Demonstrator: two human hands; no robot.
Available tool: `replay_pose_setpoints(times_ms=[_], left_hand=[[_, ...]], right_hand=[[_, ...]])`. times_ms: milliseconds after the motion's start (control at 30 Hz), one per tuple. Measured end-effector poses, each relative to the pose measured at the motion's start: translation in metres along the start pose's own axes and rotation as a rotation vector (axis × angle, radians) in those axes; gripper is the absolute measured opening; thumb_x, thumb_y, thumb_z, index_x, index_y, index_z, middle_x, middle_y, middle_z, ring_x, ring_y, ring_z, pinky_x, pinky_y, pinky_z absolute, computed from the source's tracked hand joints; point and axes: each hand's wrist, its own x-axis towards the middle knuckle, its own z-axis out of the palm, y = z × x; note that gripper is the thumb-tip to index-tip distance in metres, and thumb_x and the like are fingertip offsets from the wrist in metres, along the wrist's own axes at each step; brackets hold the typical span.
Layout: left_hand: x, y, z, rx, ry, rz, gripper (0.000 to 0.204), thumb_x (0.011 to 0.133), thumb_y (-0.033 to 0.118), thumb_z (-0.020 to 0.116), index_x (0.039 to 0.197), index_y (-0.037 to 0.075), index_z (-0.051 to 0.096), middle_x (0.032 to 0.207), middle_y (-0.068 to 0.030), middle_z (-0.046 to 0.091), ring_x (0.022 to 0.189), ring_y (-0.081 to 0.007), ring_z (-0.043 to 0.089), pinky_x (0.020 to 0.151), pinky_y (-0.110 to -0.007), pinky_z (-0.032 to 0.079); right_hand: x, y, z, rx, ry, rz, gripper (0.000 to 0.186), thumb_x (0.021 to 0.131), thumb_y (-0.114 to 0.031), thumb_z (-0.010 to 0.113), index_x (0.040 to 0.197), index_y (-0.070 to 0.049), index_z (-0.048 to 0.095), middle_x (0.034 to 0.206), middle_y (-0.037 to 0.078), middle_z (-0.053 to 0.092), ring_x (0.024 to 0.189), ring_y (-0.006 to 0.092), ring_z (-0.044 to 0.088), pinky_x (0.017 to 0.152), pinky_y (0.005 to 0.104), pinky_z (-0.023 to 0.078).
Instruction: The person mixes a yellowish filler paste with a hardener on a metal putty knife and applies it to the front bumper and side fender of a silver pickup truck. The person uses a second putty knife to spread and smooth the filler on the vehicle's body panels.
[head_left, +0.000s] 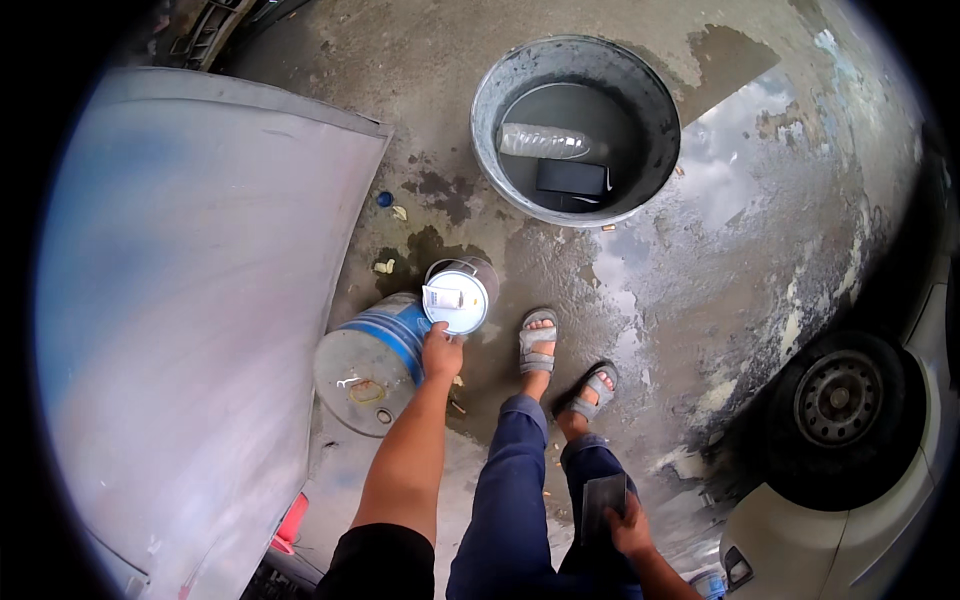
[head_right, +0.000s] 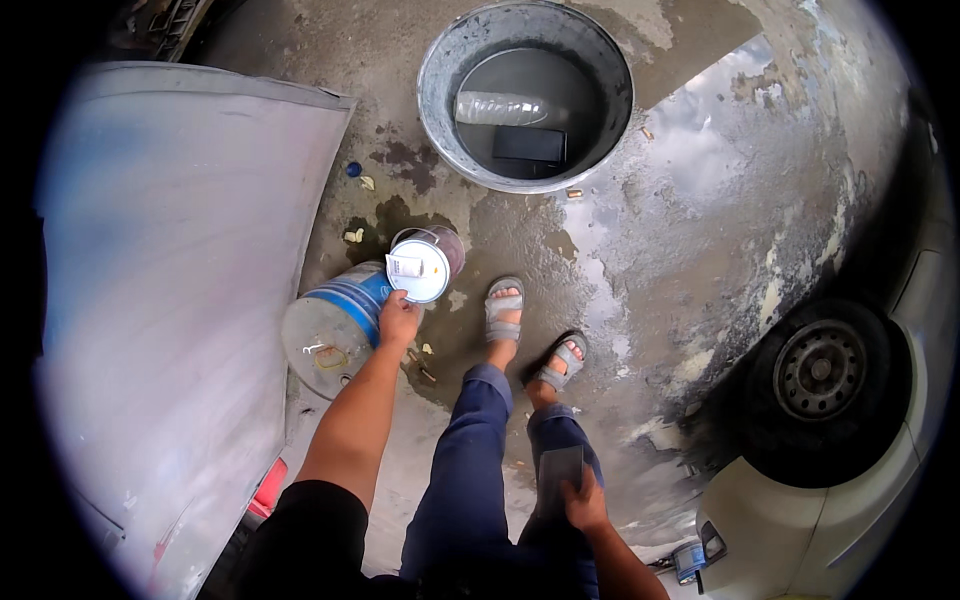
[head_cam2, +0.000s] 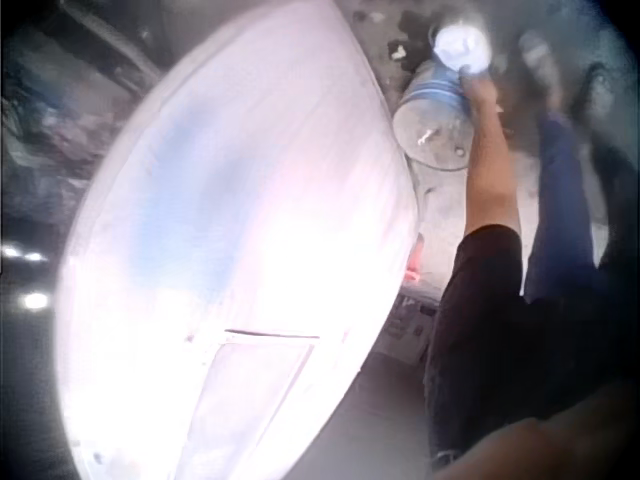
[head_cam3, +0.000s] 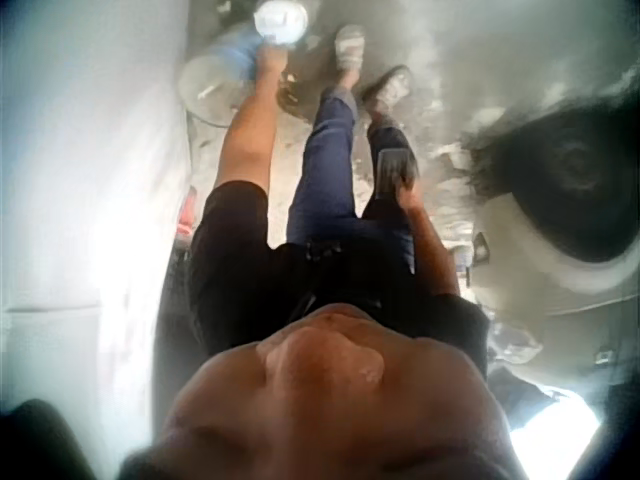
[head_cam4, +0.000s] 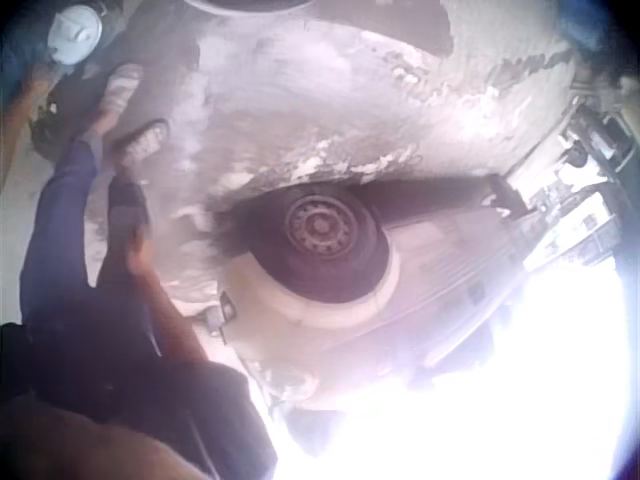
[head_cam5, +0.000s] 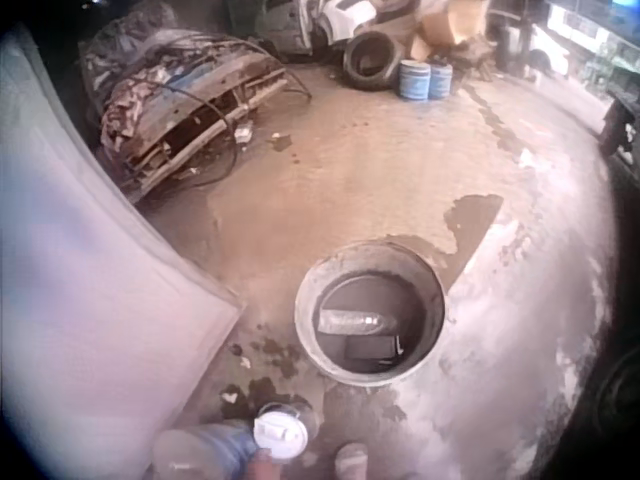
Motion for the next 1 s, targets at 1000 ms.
replay_pose_setpoints(times_ms=[1000], left_hand=[[0.174,-0.001,0.022,0.047,-0.152,-0.019,0.063,0.084,0.035,0.055,0.139,0.006,0.043,0.138,-0.0247,0.044,0.128,-0.0412,0.039,0.107,-0.042,0.033]], right_hand=[[0.042,-0.038,0.013,-0.014,-0.063,0.079,0.044,0.081,-0.028,0.066,0.114,-0.003,0.052,0.095,0.025,0.064,0.092,0.0464,0.061,0.077,0.0487,0.049]])
